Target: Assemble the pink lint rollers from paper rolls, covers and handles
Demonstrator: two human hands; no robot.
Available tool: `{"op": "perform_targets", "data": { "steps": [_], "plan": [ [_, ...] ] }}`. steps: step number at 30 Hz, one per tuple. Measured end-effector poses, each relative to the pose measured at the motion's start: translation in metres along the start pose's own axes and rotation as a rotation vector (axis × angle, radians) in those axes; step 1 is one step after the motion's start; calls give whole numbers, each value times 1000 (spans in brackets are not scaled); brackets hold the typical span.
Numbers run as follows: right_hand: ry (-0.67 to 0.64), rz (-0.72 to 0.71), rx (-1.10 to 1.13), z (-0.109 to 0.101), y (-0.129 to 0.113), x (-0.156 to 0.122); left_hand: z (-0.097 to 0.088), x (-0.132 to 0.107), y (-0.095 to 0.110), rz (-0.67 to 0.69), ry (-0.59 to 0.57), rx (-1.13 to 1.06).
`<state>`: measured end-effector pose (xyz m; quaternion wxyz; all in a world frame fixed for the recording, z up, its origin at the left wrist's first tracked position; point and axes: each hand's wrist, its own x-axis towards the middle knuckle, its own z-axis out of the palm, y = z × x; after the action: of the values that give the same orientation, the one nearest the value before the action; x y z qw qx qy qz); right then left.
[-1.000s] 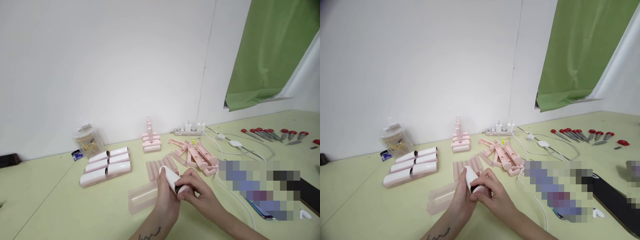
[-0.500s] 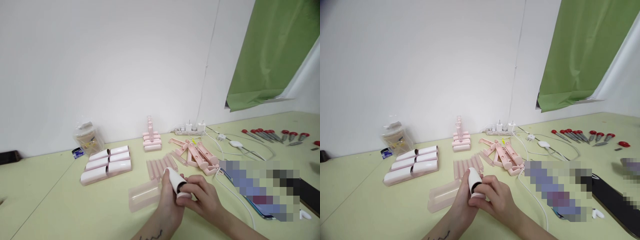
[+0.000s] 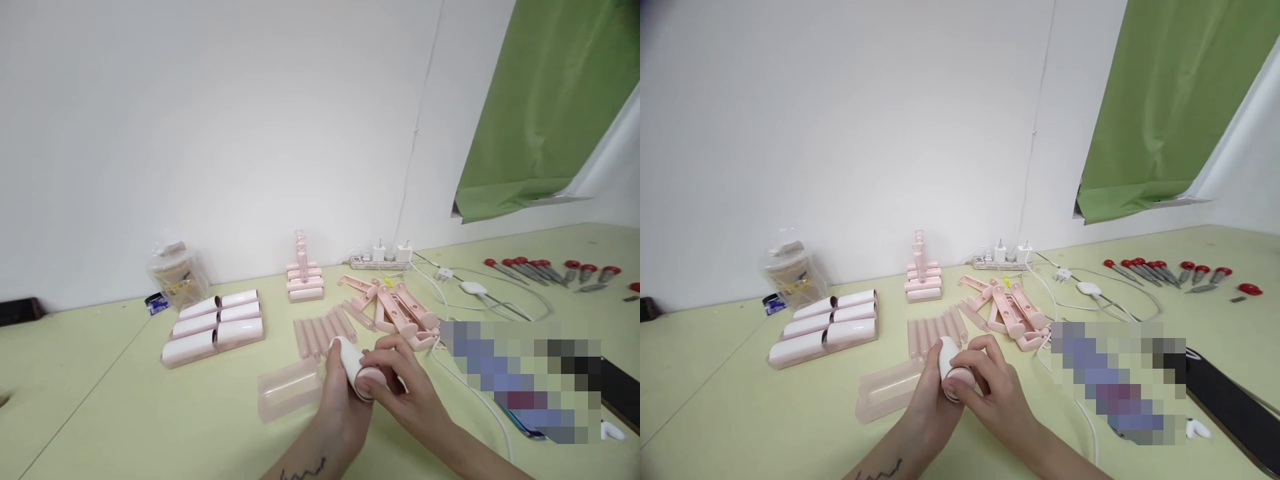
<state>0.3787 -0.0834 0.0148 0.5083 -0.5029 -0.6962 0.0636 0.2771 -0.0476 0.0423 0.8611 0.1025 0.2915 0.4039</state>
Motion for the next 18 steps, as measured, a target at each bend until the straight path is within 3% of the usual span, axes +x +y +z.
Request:
{"op": "perform_targets", "data": {
  "steps": [12,18],
  "plan": [
    [10,83,161,3,-5,-1,-2,-1,1,-70,-30,97],
    [42,27,13,6,-3,-4,0,-2,-1,-61,2,35]
  ]
}}
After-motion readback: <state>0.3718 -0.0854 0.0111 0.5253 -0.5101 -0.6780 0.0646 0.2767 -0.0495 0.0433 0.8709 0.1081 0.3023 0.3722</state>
